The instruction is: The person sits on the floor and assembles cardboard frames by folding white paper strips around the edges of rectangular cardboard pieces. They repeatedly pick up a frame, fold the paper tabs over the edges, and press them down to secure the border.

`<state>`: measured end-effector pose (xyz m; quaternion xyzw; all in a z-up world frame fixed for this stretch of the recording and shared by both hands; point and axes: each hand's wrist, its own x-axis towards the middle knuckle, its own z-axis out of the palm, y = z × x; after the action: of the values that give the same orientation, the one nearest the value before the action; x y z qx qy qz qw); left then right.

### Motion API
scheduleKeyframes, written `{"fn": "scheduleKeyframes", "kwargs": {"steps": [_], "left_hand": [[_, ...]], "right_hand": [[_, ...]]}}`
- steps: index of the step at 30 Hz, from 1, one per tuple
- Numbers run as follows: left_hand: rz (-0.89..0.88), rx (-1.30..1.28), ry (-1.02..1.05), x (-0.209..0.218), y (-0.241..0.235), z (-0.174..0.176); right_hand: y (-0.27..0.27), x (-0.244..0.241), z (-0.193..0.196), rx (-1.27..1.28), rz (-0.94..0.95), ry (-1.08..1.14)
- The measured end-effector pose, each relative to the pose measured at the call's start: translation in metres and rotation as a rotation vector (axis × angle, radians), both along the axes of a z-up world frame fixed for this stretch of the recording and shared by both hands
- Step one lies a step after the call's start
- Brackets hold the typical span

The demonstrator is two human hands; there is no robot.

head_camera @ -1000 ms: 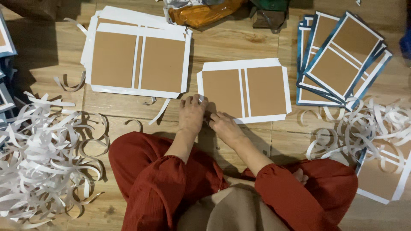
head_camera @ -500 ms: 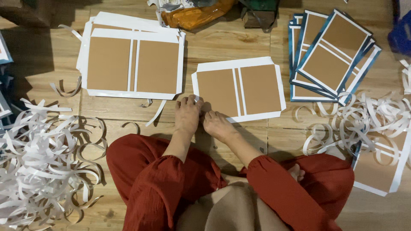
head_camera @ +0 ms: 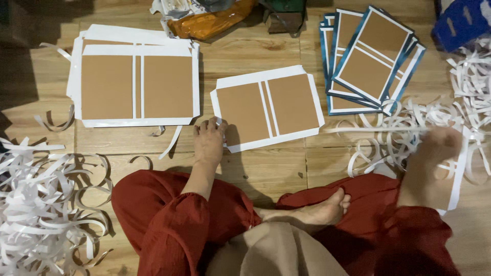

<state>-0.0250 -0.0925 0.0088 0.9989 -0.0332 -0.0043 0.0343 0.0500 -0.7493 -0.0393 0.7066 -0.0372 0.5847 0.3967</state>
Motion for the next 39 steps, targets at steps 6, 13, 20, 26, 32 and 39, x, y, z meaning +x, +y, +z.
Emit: {"fn": "scheduleKeyframes", "kwargs": {"steps": [6, 13, 20, 26, 32, 39], "left_hand": [[0.01, 0.231, 0.219, -0.001, -0.034, 0.049], [-0.148, -0.01, 0.273, -0.016, -0.072, 0.058], [-0.097, 0.19, 0.211, -0.018, -0.069, 0.052], [-0.185, 0.26, -0.362, -0.014, -0.077, 0.0], [-0.238, 0.273, -0.441, -0.014, -0.07, -0.009], [-0.248, 0.231, -0.223, -0.012, -0.065, -0.008]], "right_hand": [[0.125, -0.051, 0.083, 1.942, 0.888, -0.85], [0.293, -0.016, -0.026, 2.304, -0.131, 0.846], [0.349, -0.018, 0.051, 2.938, 0.242, 0.713], [0.36, -0.047, 0.037, 2.721, 0.432, 0.494], [0.403, -0.07, 0.163, 1.441, 0.513, 1.146], [0.401, -0.054, 0.087, 0.636, 0.479, 1.585]]}}
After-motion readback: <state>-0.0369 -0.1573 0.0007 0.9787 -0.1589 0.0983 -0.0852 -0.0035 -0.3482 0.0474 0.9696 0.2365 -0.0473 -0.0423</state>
